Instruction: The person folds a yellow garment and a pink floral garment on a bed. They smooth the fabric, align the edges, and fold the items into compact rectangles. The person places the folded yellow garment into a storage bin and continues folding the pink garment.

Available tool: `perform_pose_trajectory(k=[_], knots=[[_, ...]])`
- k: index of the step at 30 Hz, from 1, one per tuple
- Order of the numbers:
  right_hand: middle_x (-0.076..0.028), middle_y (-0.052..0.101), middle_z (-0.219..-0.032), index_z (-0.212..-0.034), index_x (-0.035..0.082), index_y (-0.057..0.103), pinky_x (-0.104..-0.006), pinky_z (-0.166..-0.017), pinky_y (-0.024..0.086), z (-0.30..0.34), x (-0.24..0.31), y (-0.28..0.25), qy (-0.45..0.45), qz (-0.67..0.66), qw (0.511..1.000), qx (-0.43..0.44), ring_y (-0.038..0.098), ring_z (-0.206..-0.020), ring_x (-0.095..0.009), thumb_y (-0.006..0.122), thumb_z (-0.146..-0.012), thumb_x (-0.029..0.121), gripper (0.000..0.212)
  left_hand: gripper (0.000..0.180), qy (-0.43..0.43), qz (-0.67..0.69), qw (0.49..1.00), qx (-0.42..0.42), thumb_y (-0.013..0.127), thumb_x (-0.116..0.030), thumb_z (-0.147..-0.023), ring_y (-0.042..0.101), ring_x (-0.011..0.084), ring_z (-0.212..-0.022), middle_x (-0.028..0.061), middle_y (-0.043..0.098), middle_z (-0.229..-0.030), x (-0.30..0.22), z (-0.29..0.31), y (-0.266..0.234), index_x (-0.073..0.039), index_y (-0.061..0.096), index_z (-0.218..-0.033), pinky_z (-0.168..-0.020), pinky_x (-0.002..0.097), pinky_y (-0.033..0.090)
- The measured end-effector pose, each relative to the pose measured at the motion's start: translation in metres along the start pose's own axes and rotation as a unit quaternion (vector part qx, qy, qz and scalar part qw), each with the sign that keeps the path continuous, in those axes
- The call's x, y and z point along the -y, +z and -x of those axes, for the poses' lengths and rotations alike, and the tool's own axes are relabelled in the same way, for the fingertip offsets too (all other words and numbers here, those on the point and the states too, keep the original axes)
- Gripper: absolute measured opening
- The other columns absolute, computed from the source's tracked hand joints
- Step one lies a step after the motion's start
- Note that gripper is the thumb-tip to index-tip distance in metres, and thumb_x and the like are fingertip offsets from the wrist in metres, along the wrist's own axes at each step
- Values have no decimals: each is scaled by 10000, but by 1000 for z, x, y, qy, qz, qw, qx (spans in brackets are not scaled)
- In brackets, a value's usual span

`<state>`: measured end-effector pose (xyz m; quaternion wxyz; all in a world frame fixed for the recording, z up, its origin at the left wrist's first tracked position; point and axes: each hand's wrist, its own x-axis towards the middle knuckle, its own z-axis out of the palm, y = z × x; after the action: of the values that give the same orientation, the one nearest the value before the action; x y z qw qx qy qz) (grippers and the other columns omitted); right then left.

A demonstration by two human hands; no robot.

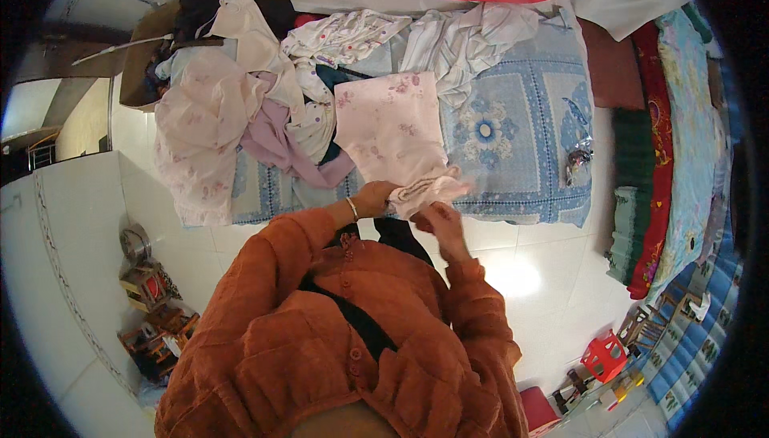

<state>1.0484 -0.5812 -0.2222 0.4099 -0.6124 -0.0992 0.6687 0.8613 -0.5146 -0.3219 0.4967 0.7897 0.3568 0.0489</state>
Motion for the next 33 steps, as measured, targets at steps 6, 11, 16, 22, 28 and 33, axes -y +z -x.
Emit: perform_pose_trajectory(k=[6, 11, 16, 22, 28, 33], knots=[[-67, 624, -742, -964, -5, 581, -258, -626, 477, -75, -7, -91, -209, 175, 958, -92, 587, -681, -134, 541, -858, 222, 254, 374, -53, 0, 993, 102, 641, -245, -723, 565, 349, -871, 162, 608, -912, 6, 14, -7, -62, 563, -1040, -768, 400, 449], [-47, 623, -775, -989, 28, 588, -266, -652, 457, -102, -14, -84, -153, 103, 980, -80, 575, -730, -141, 557, -849, 277, 287, 424, 5, 16, 998, 68, 638, -248, -728, 569, 343, -874, 169, 608, -915, 14, 26, -6, -61, 539, -1095, -799, 397, 441], [-46, 605, -973, -1086, 83, 548, -346, -725, 474, -153, -86, -141, -55, 493, 868, 21, 580, -861, -193, 502, -854, 305, 325, 325, 29, 50, 997, 50, 603, -189, -747, 569, 351, -868, 173, 614, -925, -1, 25, -18, -55, 566, -1040, -763, 403, 451], [-23, 550, -1053, -1155, 171, 476, -423, -818, 417, -123, -141, -97, 132, -67, 988, 42, 530, -961, -197, 460, -853, 467, 423, 270, 45, 109, 993, 23, 573, -178, -777, 576, 348, -867, 179, 613, -941, 12, 13, -25, -34, 574, -1005, -770, 370, 455], [-62, 431, -1258, -1298, 91, 335, -436, -952, 307, -98, -124, -41, 152, -279, 945, 73, 436, -1128, -235, 328, -860, 593, 666, 260, 28, 109, 993, 25, 563, -185, -784, 574, 339, -900, 188, 609, -953, 4, 10, -35, -26, 583, -989, -778, 365, 457], [-93, 475, -1213, -1266, 93, 385, -418, -955, 351, -81, -111, -45, 100, -272, 943, 161, 450, -1125, -244, 469, -886, 383, 485, 283, -25, 121, 990, 74, 557, -192, -794, 588, 296, -871, 177, 613, -972, 10, 10, -38, -9, 569, -1009, -776, 352, 452]])
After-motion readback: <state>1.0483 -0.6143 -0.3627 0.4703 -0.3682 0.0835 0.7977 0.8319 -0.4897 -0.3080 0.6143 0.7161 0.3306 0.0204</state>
